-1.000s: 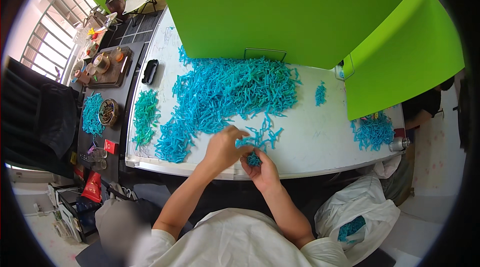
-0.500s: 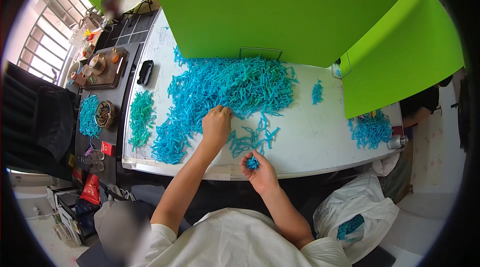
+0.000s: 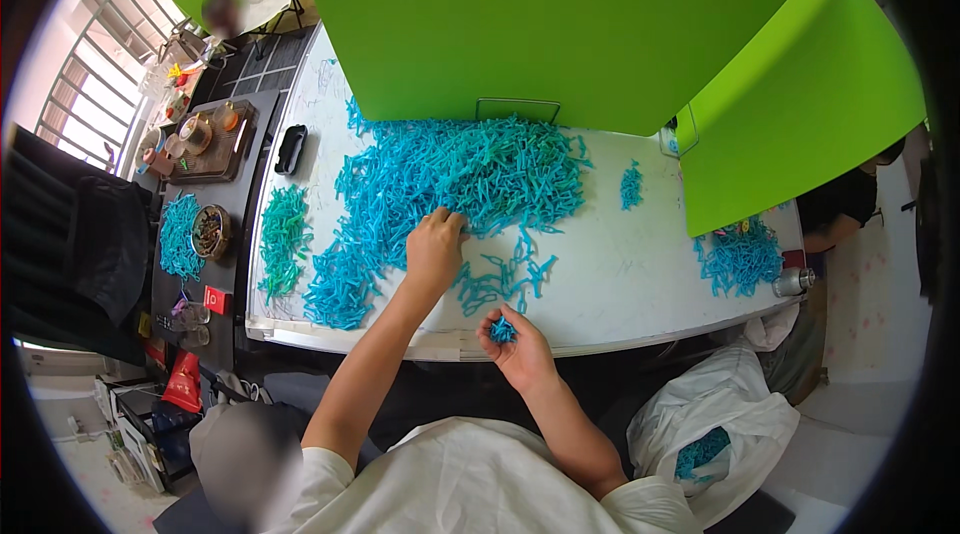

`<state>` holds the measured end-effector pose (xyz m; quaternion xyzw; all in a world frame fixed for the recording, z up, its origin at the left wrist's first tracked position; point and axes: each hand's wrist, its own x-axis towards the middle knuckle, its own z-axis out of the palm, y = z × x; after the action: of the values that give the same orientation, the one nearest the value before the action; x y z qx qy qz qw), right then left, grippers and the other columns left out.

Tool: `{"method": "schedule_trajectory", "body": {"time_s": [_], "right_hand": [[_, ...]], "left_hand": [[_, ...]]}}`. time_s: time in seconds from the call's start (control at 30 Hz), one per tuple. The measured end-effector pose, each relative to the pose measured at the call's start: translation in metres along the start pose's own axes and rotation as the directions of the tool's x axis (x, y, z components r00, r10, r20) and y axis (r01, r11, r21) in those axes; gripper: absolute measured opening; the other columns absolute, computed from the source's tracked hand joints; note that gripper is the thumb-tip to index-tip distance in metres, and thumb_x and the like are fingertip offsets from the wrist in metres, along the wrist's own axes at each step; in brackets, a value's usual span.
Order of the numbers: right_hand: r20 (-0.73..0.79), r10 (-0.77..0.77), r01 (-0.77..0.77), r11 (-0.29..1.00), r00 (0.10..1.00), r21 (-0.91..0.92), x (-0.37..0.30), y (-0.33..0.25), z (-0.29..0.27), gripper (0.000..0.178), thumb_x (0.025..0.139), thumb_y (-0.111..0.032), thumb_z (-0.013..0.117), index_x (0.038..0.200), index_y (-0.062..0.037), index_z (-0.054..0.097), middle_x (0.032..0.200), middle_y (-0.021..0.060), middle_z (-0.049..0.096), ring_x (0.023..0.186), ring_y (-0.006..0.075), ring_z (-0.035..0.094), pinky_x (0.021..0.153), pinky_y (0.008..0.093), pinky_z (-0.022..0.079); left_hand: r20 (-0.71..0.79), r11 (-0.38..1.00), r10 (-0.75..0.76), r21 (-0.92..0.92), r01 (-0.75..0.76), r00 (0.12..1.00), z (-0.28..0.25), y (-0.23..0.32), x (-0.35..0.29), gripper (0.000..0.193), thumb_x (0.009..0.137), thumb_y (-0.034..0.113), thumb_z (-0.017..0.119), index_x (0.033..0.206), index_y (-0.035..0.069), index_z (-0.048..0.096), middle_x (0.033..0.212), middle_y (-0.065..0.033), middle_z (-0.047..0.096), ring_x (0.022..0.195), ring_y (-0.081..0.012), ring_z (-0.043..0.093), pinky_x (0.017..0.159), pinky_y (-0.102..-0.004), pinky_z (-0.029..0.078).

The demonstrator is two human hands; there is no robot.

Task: Assembling small blue decorative items by stuffing shredded paper into blue plastic parts.

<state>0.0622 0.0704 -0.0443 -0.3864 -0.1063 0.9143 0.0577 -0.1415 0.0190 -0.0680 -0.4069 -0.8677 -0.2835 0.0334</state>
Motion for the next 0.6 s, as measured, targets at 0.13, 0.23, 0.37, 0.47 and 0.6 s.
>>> {"method": "schedule_trajectory", "body": {"time_s": [0.13,0.23,0.37,0.47,0.6], "right_hand": [[0.002,-0.014,0.014,1.0,1.0,-0.013,0.0,0.0,-0.003,0.022,0.099,-0.024,0.059,0.093,-0.0032,0.059,0.089,0.0096,0.064,0.079,0.0213,0.068,0.069,0.03,0.061],[0.017,-0.017,0.017,1.0,1.0,-0.015,0.001,0.001,-0.003,0.022,0.099,-0.024,0.058,0.093,-0.0033,0.059,0.09,0.0099,0.064,0.081,0.0213,0.068,0.07,0.0305,0.061],[0.024,-0.008,0.008,1.0,1.0,-0.017,-0.001,0.003,-0.005,0.021,0.099,-0.024,0.058,0.095,-0.0028,0.06,0.091,0.0106,0.064,0.083,0.0214,0.068,0.072,0.031,0.061],[-0.007,0.017,-0.017,0.999,1.0,-0.037,-0.002,0.009,0.007,0.021,0.098,-0.023,0.058,0.098,-0.0026,0.061,0.093,0.0104,0.065,0.082,0.0207,0.067,0.073,0.0317,0.061],[0.037,0.068,-0.066,0.997,0.997,-0.036,-0.001,0.016,0.011,0.02,0.1,-0.021,0.056,0.101,-0.0009,0.059,0.095,0.0094,0.062,0.079,0.0192,0.064,0.073,0.0301,0.06]], "left_hand": [[-0.065,0.998,-0.029,-0.05,0.026,0.997,-0.009,-0.003,-0.006,0.019,0.072,0.012,0.078,0.085,0.009,0.065,0.084,-0.0082,0.061,0.077,-0.0294,0.063,0.065,-0.04,0.05],[-0.151,0.99,-0.072,-0.128,0.053,0.986,-0.025,0.001,-0.013,0.018,0.072,0.01,0.079,0.083,0.007,0.065,0.081,-0.0086,0.062,0.068,-0.0281,0.062,0.06,-0.0381,0.049],[-0.054,0.928,-0.221,-0.318,0.193,0.974,-0.073,0.027,-0.044,0.016,0.075,0.005,0.078,0.084,0.006,0.065,0.081,-0.009,0.065,0.06,-0.0253,0.061,0.054,-0.0346,0.048],[0.187,0.802,-0.227,-0.521,0.292,0.956,-0.099,0.054,-0.083,0.014,0.076,0.005,0.076,0.086,0.008,0.068,0.082,-0.0081,0.066,0.066,-0.0265,0.063,0.058,-0.0362,0.049],[0.051,0.91,-0.046,-0.41,0.063,0.998,-0.086,0.066,-0.108,0.019,0.071,0.002,0.076,0.089,0.009,0.071,0.083,-0.0062,0.066,0.069,-0.023,0.062,0.06,-0.0336,0.049]]}}
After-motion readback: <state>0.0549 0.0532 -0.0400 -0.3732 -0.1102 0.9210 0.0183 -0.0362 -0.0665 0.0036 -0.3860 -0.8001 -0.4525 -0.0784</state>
